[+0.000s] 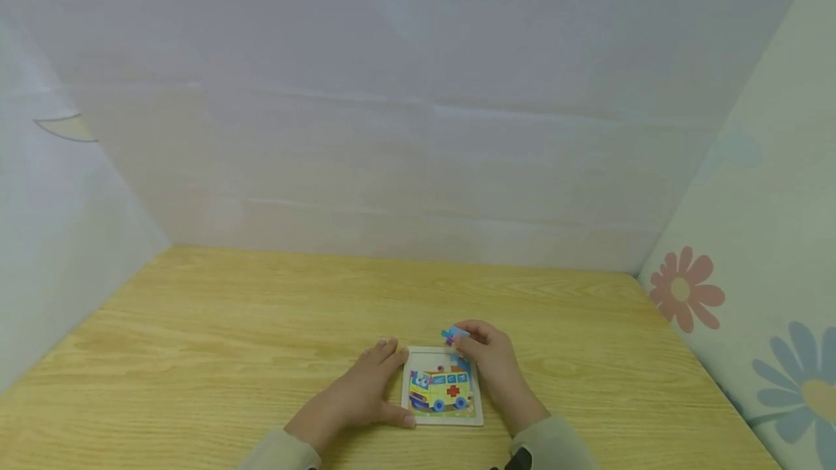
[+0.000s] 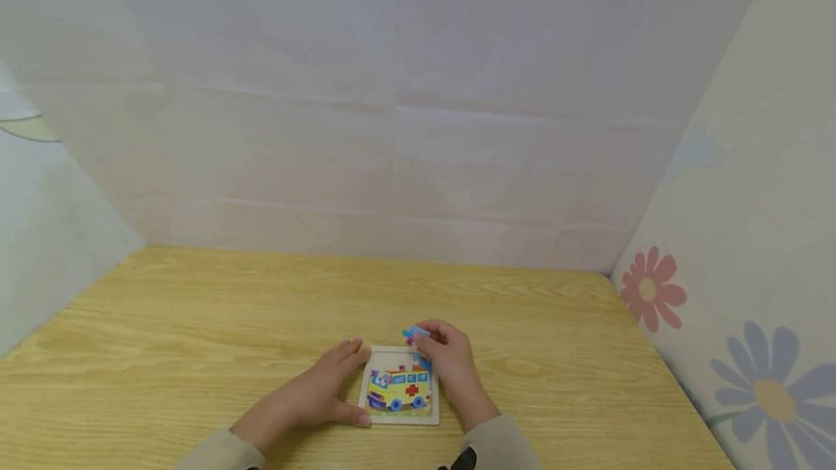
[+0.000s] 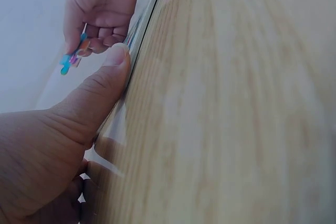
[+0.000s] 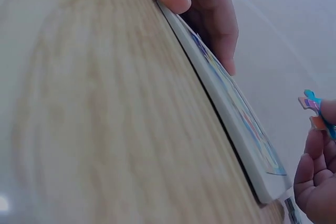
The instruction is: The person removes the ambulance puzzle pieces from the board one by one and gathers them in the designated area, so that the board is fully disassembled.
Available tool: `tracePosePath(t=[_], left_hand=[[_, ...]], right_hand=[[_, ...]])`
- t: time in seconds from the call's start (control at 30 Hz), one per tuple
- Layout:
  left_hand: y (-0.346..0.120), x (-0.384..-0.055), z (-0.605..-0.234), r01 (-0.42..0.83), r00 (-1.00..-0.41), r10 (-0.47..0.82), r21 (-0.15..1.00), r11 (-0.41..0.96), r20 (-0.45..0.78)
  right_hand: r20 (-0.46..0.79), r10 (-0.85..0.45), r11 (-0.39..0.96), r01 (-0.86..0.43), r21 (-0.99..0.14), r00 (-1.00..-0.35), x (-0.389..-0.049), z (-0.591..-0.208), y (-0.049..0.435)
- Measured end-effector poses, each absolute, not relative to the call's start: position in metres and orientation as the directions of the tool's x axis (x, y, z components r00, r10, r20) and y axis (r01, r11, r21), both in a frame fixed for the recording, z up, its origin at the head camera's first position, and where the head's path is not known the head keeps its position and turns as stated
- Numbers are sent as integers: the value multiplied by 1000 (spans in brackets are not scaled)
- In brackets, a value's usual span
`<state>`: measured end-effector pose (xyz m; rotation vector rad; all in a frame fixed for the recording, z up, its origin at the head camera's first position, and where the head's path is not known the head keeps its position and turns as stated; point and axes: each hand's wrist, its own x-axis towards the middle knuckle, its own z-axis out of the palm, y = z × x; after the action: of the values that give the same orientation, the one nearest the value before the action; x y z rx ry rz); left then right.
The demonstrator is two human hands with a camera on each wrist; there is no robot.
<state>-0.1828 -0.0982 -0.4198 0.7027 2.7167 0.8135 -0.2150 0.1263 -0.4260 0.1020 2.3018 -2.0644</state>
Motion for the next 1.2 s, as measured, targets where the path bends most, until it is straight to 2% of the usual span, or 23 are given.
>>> tracePosePath(t=[0.3, 0.63, 1.2], left_hand=[[-99, -183, -421, 383, -861, 503, 558, 736, -73], [-99, -183, -421, 386, -861, 503, 547, 743, -75], [-99, -183, -421, 382, -860, 504, 557, 738, -77]], right_hand=[[-65, 75, 74, 70, -995, -995, -215, -427, 140], [-109, 137, 31, 114, -993, -985, -211, -423, 159], [-137, 196, 41, 148, -988, -971, -203, -420, 193]])
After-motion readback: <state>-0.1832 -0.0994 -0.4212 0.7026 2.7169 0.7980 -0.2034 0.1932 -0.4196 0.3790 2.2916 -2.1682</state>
